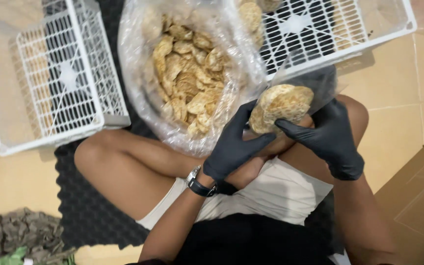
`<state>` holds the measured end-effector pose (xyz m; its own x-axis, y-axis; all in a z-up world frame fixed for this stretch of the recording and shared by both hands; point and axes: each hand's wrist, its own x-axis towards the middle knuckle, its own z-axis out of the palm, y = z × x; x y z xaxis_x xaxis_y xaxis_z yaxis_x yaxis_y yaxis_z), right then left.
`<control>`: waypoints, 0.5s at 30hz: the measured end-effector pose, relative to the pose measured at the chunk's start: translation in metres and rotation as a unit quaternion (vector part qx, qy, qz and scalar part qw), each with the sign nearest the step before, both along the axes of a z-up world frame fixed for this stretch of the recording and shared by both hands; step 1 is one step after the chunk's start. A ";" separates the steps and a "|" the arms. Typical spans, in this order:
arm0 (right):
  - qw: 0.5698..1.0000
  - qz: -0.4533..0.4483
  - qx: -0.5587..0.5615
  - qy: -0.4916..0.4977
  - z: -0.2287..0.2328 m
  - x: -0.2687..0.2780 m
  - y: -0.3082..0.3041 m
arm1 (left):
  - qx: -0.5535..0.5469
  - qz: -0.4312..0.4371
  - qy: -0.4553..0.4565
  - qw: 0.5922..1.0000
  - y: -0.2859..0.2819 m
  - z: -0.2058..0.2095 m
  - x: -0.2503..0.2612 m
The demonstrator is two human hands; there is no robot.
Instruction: Packaging dried food items into small plastic bags
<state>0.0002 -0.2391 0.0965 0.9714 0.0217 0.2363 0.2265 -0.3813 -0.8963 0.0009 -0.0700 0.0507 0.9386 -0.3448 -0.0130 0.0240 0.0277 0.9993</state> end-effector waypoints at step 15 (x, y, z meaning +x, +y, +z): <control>0.974 0.090 -0.166 -0.126 -0.014 0.159 -0.076 | 0.095 -0.059 -0.207 0.972 -0.043 0.019 0.189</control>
